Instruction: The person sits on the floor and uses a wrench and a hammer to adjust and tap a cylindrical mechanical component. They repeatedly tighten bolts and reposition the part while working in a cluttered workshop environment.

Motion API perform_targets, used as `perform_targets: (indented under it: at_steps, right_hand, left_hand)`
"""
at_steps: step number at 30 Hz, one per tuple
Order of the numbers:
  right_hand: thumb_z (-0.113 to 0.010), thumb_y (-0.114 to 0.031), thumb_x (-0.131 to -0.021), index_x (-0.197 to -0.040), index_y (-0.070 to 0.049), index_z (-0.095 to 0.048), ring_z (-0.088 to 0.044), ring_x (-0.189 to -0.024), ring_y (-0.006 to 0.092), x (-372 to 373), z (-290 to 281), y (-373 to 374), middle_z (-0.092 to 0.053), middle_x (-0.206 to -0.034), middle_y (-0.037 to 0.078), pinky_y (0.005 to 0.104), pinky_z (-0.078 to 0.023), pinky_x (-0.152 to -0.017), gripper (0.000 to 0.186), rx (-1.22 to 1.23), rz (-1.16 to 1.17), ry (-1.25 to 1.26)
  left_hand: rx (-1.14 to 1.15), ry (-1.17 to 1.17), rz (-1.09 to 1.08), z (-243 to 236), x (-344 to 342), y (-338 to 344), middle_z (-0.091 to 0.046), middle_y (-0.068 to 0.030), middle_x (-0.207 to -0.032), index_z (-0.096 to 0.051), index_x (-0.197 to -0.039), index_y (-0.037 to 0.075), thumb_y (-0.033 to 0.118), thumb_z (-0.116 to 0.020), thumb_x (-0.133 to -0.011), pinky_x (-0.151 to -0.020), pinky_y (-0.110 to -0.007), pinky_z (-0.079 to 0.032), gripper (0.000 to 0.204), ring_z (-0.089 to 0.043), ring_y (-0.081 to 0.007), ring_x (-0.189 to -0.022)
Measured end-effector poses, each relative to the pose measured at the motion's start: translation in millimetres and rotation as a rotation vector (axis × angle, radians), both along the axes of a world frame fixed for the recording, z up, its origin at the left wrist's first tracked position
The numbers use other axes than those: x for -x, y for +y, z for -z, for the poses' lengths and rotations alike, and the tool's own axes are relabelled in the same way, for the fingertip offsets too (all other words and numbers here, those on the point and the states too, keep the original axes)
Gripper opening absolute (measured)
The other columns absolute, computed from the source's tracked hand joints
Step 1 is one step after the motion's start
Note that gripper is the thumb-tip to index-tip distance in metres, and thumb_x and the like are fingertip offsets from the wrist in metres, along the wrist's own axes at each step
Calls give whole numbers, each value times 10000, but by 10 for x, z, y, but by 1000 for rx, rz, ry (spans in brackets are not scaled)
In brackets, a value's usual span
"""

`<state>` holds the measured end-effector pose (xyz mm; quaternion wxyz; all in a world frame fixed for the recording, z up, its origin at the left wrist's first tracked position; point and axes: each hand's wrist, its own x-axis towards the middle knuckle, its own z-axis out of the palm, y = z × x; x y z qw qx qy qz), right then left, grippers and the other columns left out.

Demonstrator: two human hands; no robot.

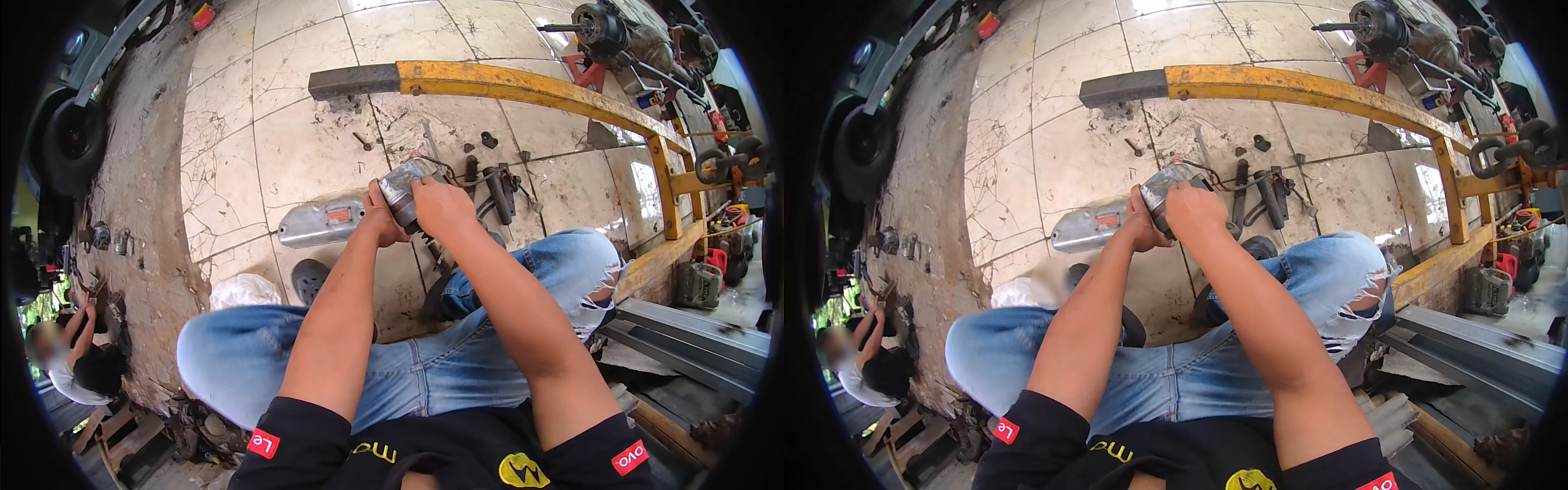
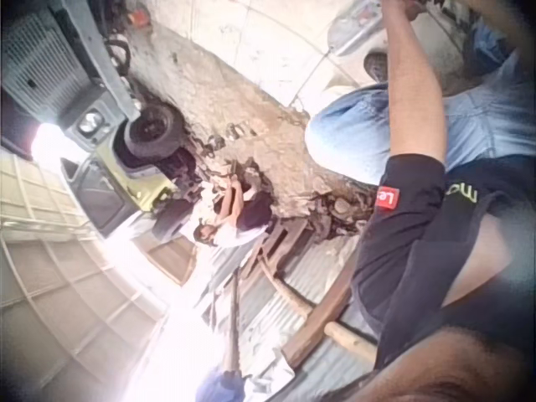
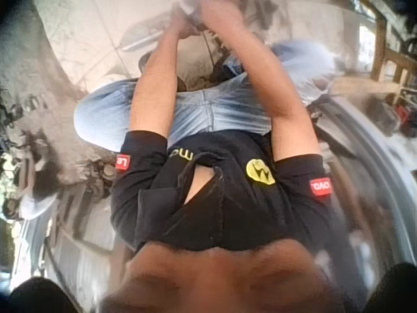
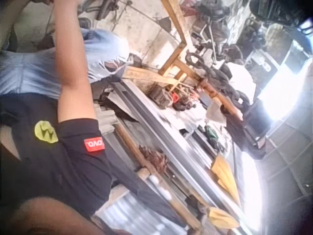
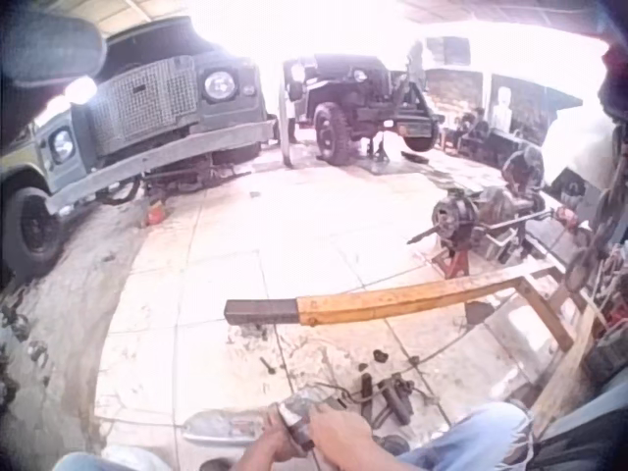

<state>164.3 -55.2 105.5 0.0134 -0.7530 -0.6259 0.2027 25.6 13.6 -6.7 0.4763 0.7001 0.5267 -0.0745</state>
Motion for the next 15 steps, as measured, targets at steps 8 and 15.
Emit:
perform_targets:
  at_steps: [8,15]
  right_hand:
    - [-524,-61,-860,-1144,-23,-611,-683,-954,361,31,-53,36,-658,-1125,154,456,-556,-785,300,-47,-28,-5]
    - [-541,-13,-795,-1263,-37,-584,-657,-1003,372,6,-219,81,-637,-1193,149,468,-537,-831,470,86,-63,-24]
  left_hand:
    - [-65,20,6,-54,71,-52,-97,-291,-1555,189,-1507,107,212,-966,-537,-1057,-427,-464,1512,-440,-432,-1341]
    - [-62,-33,-15,-103,148,-85,-63,-289,-1583,147,-1531,132,193,-958,-543,-1032,-434,-485,1484,-505,-441,-1286]
